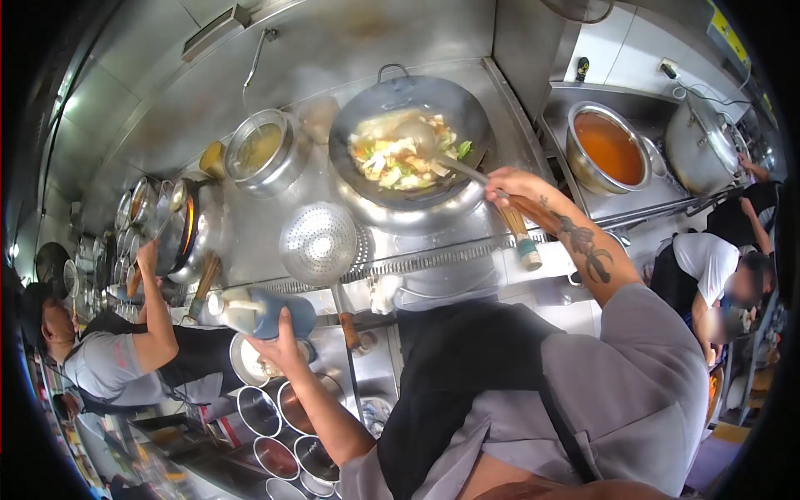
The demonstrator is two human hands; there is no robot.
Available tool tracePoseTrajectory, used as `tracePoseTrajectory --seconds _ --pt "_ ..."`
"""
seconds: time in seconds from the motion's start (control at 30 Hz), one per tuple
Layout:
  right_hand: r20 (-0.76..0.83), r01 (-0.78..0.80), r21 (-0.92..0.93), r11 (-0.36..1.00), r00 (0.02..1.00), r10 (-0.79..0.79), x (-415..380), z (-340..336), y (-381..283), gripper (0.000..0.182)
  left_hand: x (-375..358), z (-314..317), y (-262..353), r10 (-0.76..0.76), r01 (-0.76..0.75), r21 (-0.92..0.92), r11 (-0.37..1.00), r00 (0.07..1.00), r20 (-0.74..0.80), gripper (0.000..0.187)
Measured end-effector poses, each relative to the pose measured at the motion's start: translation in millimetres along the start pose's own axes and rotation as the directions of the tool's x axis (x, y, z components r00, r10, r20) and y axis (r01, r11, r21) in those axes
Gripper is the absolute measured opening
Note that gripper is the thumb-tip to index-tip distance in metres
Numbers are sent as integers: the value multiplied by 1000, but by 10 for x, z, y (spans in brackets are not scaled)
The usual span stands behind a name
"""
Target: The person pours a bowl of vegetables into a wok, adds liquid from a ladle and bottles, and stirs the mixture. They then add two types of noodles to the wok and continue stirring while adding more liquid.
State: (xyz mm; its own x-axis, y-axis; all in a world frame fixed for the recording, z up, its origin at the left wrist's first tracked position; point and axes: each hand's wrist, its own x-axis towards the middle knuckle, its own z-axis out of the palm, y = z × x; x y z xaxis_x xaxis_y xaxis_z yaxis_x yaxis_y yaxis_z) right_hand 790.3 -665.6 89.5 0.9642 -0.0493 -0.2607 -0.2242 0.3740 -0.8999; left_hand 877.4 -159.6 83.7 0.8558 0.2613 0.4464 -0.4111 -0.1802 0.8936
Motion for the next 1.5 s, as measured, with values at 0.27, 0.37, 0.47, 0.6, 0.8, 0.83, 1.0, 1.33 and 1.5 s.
tracePoseTrajectory --seconds 0.27,0.37,0.47,0.6,0.8,0.83,1.0,1.33,1.5 --pt "-327 -240 -939 247 850 -414 79 -103 414 30 406 735 196 132 -139 4 990 949 287 77" --pt "-343 -219 -926 308 829 -442 52 -74 633 31 505 1088 304 88 -101 15 995 922 378 75" --pt "-312 -193 -703 684 949 -52 29 -31 488 35 633 1440 223 88 -86 -24 996 880 467 74" --pt "-196 -84 -960 267 883 -426 -72 61 521 36 791 1807 250 90 -172 106 979 840 536 73" --pt "-149 89 -489 868 972 -184 -283 298 147 23 923 2207 187 21 -523 450 724 668 744 74" --pt "-155 91 -484 870 970 -187 -276 308 99 23 926 2273 127 24 -529 445 722 662 749 74" --pt "-78 -33 -28 999 996 31 -268 277 45 11 883 2513 115 -129 -652 597 468 617 776 74" --pt "-37 -62 19 998 997 63 -306 216 -59 12 873 2690 -25 -178 -693 647 318 627 758 73" --pt "-111 -17 -274 961 994 -14 -247 194 55 15 897 2728 -71 -191 -682 646 345 622 759 74"
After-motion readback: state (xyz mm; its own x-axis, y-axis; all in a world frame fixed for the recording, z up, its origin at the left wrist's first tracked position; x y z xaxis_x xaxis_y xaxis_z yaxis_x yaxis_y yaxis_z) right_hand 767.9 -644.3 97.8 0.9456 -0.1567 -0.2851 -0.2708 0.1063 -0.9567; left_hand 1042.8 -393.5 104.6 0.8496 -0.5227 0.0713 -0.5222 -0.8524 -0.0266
